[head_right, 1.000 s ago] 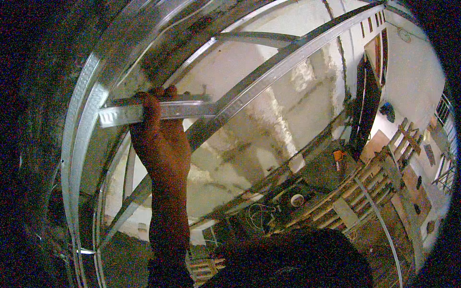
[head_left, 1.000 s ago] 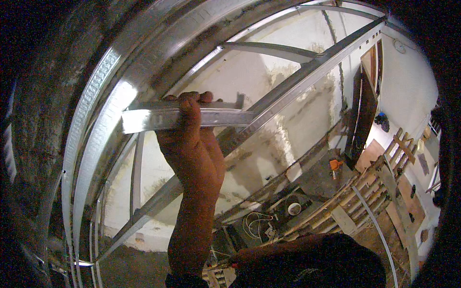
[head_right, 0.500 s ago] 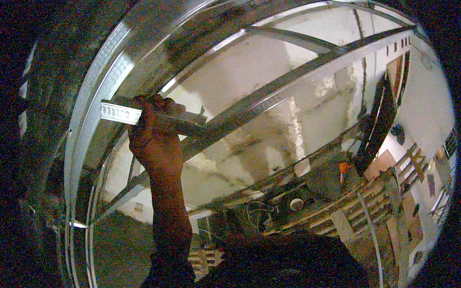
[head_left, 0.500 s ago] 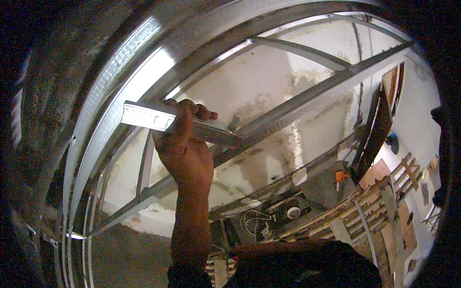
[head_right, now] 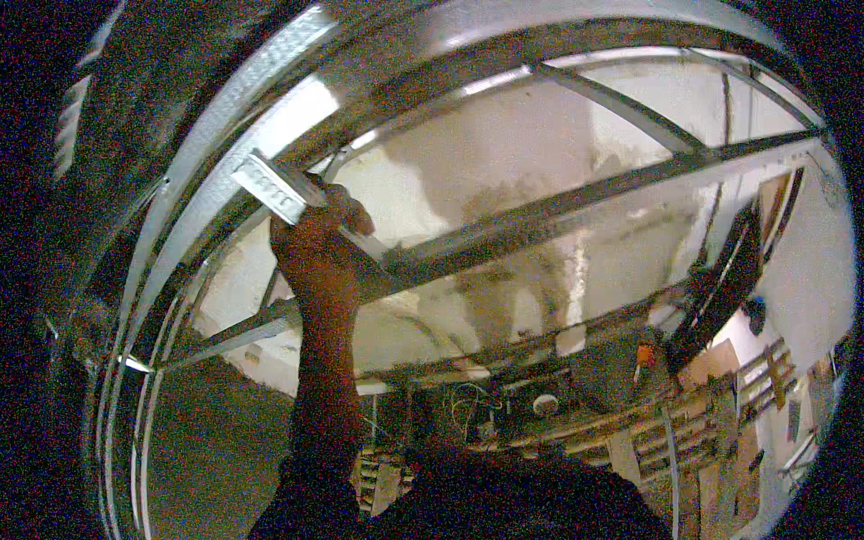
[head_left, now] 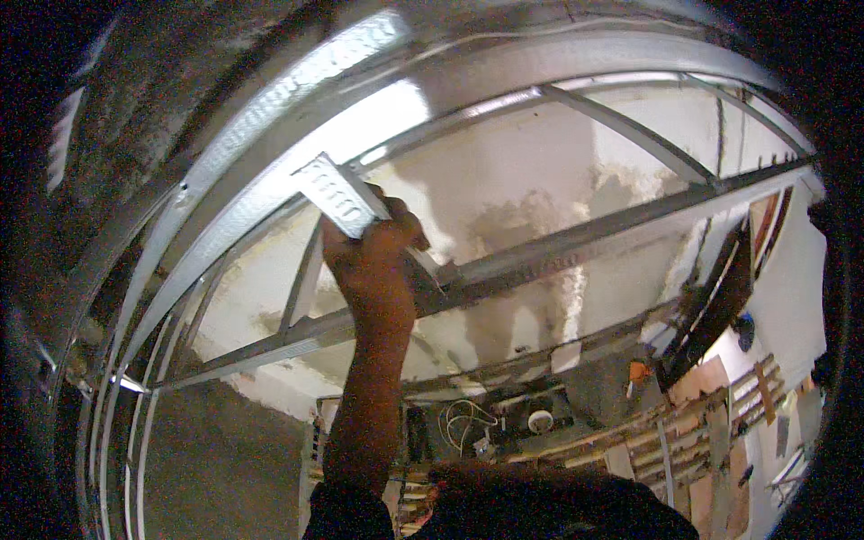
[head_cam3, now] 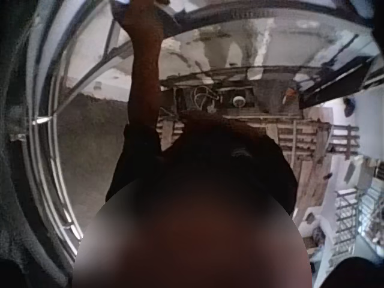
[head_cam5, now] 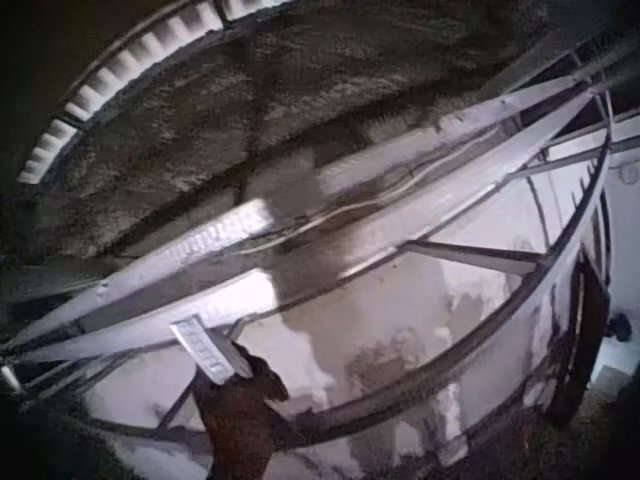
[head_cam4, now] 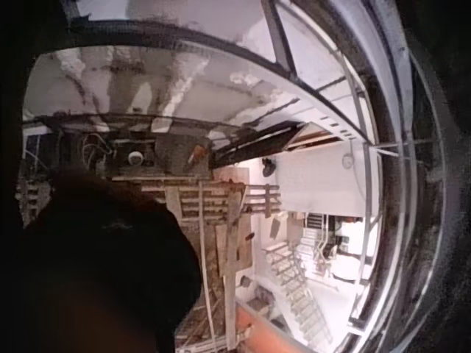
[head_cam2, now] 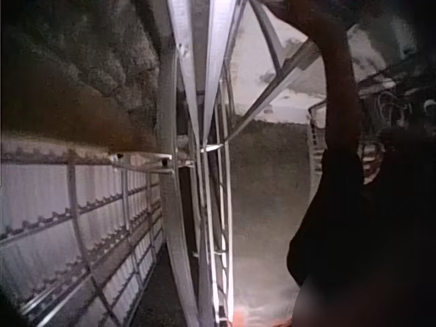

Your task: The person uses tin snips to cut a metal profile into smaller pieces. They position the profile against a ceiling framework, cut it, then move to a bamboo scaffold to cut additional lengths. The person repeatedly positions and cuts the metal profile.

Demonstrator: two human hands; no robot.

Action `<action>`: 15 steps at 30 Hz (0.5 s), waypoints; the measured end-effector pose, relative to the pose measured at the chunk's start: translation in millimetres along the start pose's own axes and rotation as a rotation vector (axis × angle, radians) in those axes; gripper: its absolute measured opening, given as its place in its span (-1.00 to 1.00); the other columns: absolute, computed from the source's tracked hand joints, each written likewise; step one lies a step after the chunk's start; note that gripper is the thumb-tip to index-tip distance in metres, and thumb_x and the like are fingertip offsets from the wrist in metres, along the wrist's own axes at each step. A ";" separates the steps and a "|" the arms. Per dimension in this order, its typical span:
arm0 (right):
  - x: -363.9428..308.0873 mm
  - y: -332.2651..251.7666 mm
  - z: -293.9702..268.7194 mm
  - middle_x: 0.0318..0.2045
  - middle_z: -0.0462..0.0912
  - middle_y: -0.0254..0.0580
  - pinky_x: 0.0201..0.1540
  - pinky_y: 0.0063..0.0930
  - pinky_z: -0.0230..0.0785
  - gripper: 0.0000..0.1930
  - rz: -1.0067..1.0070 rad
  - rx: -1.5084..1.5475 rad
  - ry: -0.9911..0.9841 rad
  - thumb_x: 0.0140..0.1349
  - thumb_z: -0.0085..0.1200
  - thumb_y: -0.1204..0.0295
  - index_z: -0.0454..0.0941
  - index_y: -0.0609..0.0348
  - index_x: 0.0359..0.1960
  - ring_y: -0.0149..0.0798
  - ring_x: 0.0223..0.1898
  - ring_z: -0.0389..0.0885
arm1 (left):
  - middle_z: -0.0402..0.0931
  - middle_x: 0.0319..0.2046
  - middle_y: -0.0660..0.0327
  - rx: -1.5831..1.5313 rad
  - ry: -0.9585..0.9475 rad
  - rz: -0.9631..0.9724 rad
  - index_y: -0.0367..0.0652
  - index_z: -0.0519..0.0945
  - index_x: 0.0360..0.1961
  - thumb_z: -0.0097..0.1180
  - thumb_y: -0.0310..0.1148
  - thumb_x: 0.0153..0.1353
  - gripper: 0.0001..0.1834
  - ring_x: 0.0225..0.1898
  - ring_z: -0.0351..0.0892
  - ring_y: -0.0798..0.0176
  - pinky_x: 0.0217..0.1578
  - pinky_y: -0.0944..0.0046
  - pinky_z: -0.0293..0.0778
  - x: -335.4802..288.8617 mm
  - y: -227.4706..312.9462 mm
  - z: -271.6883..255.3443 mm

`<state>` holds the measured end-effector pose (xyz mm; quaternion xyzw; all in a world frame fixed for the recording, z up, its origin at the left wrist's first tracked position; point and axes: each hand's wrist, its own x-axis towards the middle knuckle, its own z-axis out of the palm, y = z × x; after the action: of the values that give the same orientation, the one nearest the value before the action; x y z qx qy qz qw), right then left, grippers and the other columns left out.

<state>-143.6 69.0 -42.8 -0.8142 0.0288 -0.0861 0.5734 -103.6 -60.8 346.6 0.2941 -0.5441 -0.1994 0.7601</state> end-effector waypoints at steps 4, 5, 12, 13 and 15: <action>-1.0 0.5 -3.3 -0.20 0.56 -0.11 -0.01 -0.14 0.41 -0.58 0.021 0.007 -0.020 0.43 -0.13 0.06 0.49 0.16 0.01 -0.15 -0.13 0.55 | 0.43 -0.44 0.18 0.044 -0.034 -0.003 -0.25 0.36 -0.17 0.09 -0.48 -0.06 -0.64 -0.50 0.44 0.32 -0.47 0.32 0.44 -0.9 5.4 -3.1; -2.0 0.5 -3.8 -0.20 0.57 -0.11 -0.01 -0.15 0.41 -0.58 0.027 0.011 -0.025 0.43 -0.13 0.06 0.49 0.16 0.01 -0.15 -0.13 0.55 | 0.42 -0.45 0.19 0.034 -0.038 -0.020 -0.24 0.36 -0.18 0.09 -0.48 -0.04 -0.65 -0.50 0.43 0.33 -0.48 0.32 0.43 -2.2 6.1 -2.8; -13.9 5.6 -7.8 -0.22 0.57 -0.12 -0.01 -0.17 0.42 -0.58 0.065 0.035 0.011 0.43 -0.13 0.07 0.49 0.18 0.00 -0.16 -0.15 0.55 | 0.38 -0.51 0.24 0.057 -0.061 -0.014 -0.23 0.36 -0.20 0.08 -0.50 -0.01 -0.69 -0.55 0.39 0.37 -0.53 0.34 0.38 -0.1 9.0 -0.7; -15.6 6.8 -7.8 -0.22 0.57 -0.12 -0.02 -0.18 0.42 -0.58 0.067 0.040 0.020 0.43 -0.13 0.07 0.49 0.18 0.00 -0.16 -0.15 0.55 | 0.37 -0.54 0.27 0.097 -0.080 0.028 -0.23 0.35 -0.20 0.07 -0.53 -0.01 -0.70 -0.58 0.36 0.39 -0.56 0.35 0.36 0.5 8.4 -0.8; -18.2 8.4 -6.9 -0.23 0.57 -0.12 -0.02 -0.19 0.42 -0.58 0.069 0.053 0.028 0.43 -0.13 0.08 0.48 0.19 0.00 -0.17 -0.15 0.56 | 0.36 -0.56 0.28 0.039 -0.073 0.030 -0.23 0.35 -0.22 0.07 -0.53 0.00 -0.71 -0.60 0.35 0.40 -0.58 0.36 0.34 -0.3 6.3 -1.1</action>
<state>-162.3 62.4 -50.4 -0.7960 0.0628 -0.0784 0.5969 -102.8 -55.7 350.3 0.2932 -0.5796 -0.1877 0.7368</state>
